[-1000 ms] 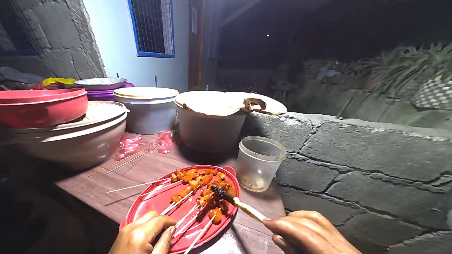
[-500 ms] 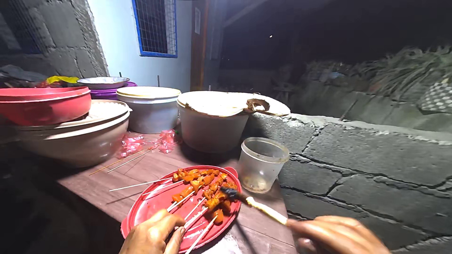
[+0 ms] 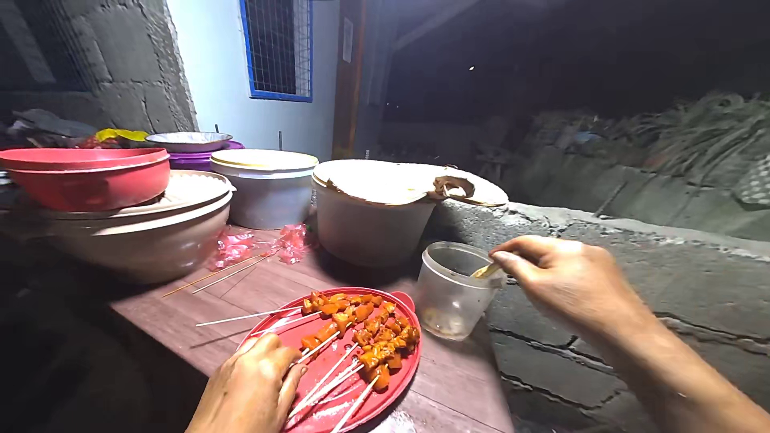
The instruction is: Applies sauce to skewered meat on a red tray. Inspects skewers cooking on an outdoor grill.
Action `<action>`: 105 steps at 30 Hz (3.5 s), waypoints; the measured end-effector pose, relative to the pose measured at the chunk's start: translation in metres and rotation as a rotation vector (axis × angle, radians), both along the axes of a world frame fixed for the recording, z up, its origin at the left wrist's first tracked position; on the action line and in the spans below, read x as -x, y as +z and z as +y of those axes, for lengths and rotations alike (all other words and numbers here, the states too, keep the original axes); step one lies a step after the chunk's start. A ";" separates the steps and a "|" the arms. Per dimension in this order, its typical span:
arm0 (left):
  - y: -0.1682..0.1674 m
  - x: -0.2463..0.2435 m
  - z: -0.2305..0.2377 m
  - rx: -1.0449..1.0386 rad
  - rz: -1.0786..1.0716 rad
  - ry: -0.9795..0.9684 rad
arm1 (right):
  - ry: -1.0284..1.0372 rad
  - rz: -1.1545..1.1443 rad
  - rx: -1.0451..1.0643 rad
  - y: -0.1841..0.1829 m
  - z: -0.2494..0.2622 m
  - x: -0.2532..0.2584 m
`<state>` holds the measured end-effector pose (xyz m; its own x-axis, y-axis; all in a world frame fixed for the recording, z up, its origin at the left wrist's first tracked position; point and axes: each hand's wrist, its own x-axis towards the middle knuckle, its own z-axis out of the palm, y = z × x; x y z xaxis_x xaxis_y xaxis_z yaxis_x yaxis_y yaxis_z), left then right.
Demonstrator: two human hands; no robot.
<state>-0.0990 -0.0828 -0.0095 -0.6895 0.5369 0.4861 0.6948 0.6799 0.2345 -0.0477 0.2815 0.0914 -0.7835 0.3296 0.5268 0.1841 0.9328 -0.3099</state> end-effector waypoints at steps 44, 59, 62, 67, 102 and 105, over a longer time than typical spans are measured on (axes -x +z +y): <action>0.005 -0.035 -0.007 -0.081 0.119 -0.125 | 0.400 0.246 0.083 -0.042 -0.076 -0.092; 0.001 -0.021 -0.010 -0.190 -0.101 -0.202 | 0.469 0.257 0.090 -0.044 -0.089 -0.100; -0.001 -0.018 -0.010 -0.221 -0.148 -0.224 | 0.389 0.250 0.076 -0.050 -0.077 -0.093; -0.005 -0.012 -0.011 -0.255 -0.184 -0.226 | 0.345 0.284 0.120 -0.052 -0.068 -0.088; 0.000 -0.015 -0.004 -0.442 -0.202 -0.200 | 0.358 0.463 0.357 0.004 -0.014 -0.067; -0.001 -0.019 -0.002 -0.446 -0.246 -0.224 | 0.480 0.365 0.415 -0.014 -0.050 -0.079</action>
